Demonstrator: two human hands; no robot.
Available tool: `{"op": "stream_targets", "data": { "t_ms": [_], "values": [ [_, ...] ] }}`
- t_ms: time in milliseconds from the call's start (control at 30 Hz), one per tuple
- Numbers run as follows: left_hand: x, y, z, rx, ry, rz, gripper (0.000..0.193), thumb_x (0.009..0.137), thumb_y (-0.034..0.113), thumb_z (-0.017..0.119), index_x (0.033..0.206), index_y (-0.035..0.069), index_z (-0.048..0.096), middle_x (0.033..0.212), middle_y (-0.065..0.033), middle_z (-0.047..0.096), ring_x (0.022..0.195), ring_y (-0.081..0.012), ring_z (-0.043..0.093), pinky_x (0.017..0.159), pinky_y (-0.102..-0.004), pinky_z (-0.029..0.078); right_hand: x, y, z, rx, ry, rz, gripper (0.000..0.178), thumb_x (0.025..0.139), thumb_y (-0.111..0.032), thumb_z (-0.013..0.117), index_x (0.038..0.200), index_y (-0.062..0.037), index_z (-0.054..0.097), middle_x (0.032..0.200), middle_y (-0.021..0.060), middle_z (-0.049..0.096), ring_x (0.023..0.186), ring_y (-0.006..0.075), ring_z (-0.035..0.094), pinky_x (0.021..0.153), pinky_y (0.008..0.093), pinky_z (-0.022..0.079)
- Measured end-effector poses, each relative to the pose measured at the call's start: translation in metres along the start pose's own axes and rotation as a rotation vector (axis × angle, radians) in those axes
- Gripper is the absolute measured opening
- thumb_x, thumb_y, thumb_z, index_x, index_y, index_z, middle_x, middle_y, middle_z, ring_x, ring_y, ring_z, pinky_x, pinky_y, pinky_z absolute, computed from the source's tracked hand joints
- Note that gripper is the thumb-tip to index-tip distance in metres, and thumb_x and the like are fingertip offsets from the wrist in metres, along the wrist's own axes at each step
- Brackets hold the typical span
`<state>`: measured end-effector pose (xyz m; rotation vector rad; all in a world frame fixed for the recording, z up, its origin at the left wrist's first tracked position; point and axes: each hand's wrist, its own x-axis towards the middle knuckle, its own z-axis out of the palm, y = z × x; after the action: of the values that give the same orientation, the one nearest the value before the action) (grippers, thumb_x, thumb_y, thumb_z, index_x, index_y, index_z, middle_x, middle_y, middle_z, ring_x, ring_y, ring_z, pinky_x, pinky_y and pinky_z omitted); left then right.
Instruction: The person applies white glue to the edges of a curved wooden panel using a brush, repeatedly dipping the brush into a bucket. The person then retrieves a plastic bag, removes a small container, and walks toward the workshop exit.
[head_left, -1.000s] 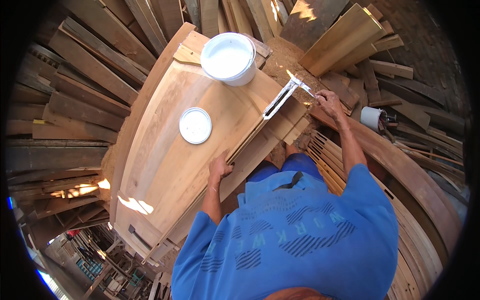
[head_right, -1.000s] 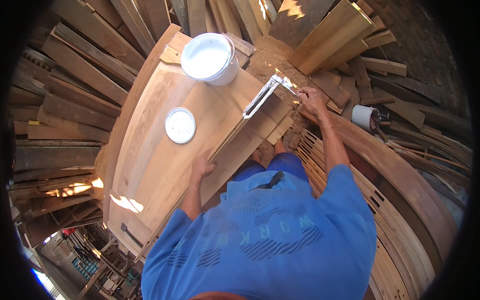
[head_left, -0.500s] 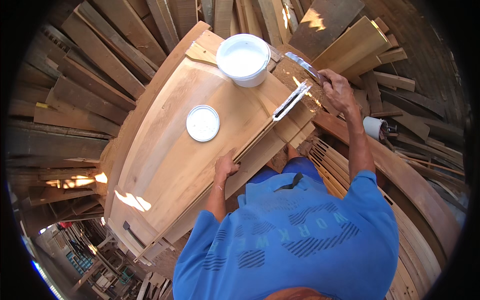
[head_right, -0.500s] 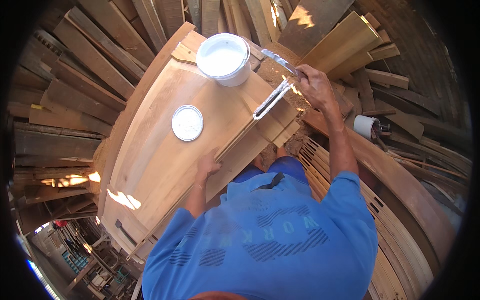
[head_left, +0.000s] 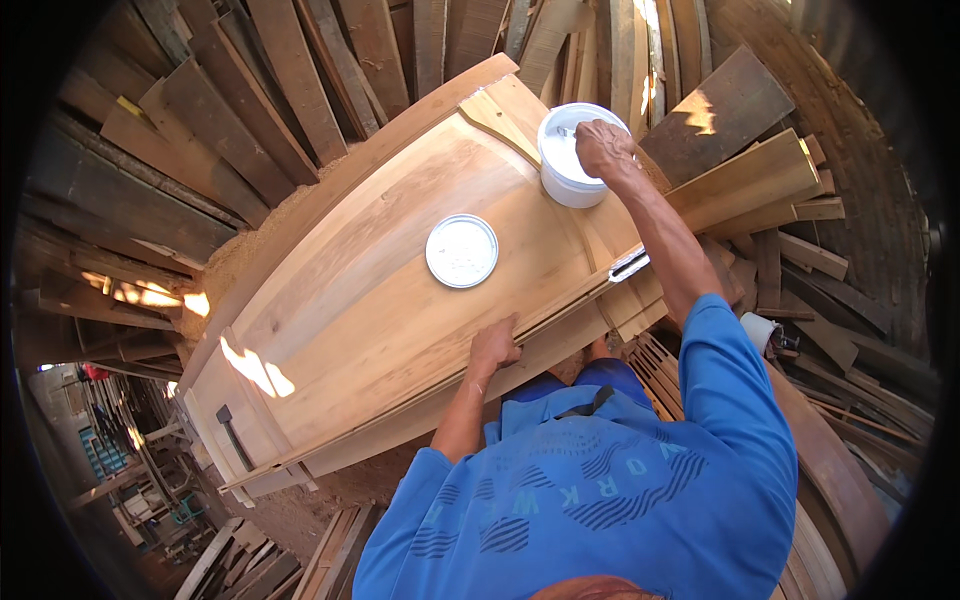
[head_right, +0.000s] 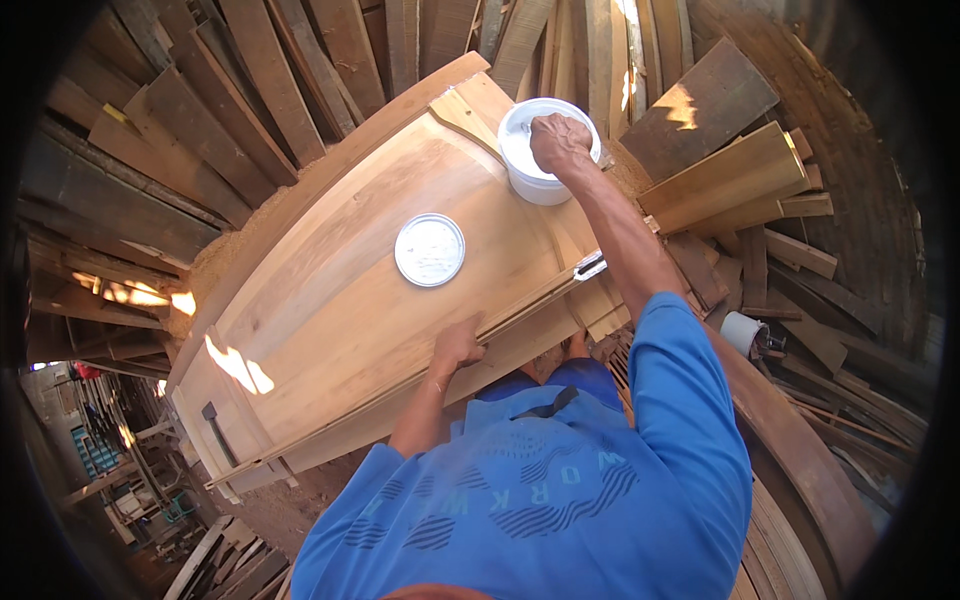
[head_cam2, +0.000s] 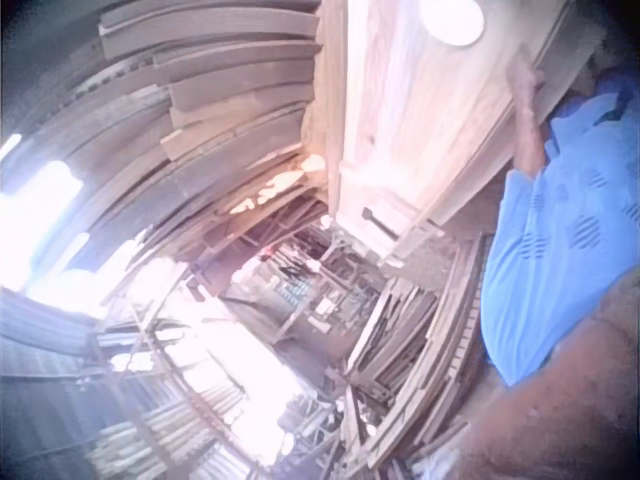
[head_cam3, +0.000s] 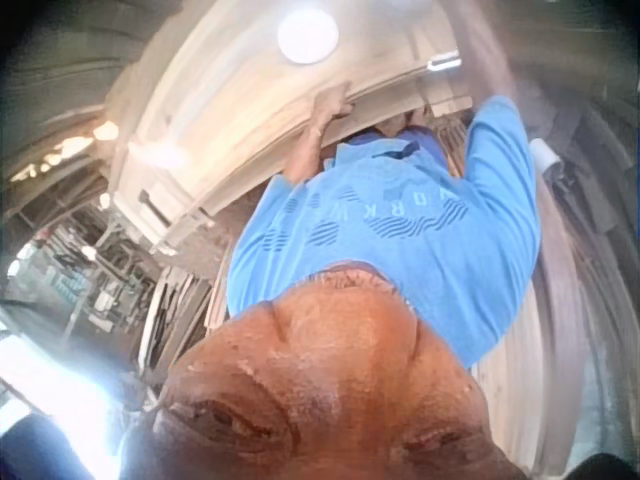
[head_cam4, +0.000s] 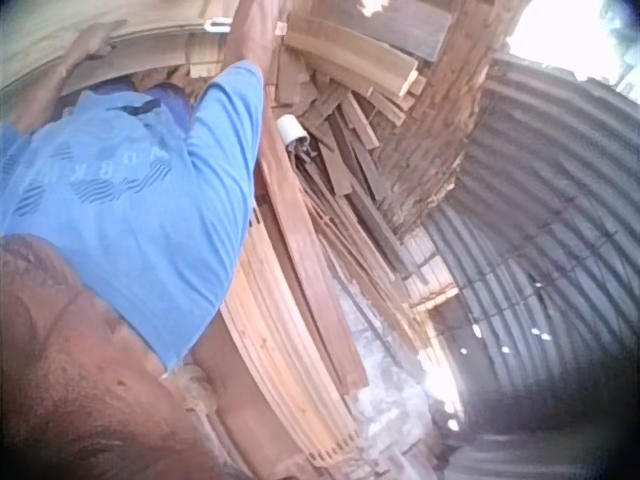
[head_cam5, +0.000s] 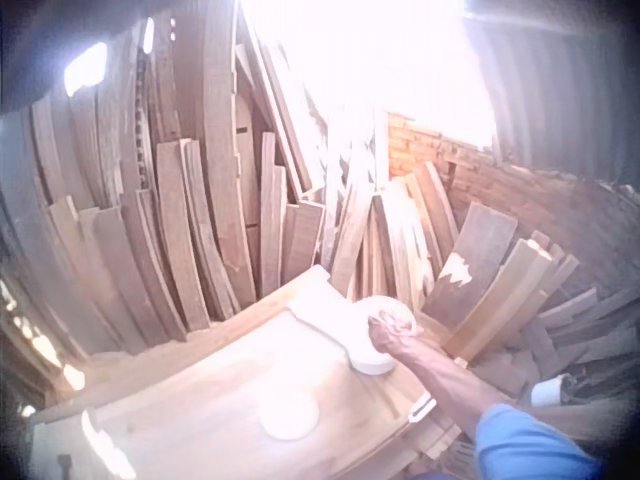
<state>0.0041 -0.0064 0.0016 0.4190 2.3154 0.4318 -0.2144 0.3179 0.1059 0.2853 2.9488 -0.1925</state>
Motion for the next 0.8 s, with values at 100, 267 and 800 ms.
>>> {"op": "stream_targets", "data": {
  "t_ms": [100,267,800],
  "values": [
    [0.0,0.001,-0.004,-0.036,-0.013,0.007,0.071,0.068,0.018,0.068,0.136,0.009,0.052,0.115,-0.0184,0.067,0.106,-0.0385,0.063,0.09,-0.0484,0.051,0.0,-0.009,0.0,0.061,-0.044,0.042,0.023,0.091,-0.018,0.057,0.096,-0.0046,0.074,0.092,0.0217,0.071,0.089,0.0391,0.069,0.078,0.0482,0.053],
    [0.001,0.002,-0.005,-0.017,0.0,0.032,0.066,0.069,0.016,0.067,0.133,0.008,0.054,0.112,-0.0206,0.068,0.103,-0.0391,0.064,0.088,-0.0487,0.052,-0.025,0.003,0.009,0.353,0.082,0.148,0.033,0.089,-0.035,0.065,0.087,-0.0031,0.073,0.088,0.0258,0.069,0.083,0.0417,0.067,0.076,0.0492,0.052],
    [0.011,-0.007,0.005,0.047,-0.08,0.01,0.068,0.074,0.023,0.067,0.139,0.014,0.051,0.115,-0.0242,0.066,0.109,-0.0408,0.062,0.093,-0.0494,0.05,-0.189,0.089,0.021,1.354,0.189,0.144,0.018,0.087,-0.007,0.064,0.103,0.0007,0.068,0.08,0.0,0.063,0.064,0.0067,0.055,0.057,0.0233,0.048]
  ]
}}
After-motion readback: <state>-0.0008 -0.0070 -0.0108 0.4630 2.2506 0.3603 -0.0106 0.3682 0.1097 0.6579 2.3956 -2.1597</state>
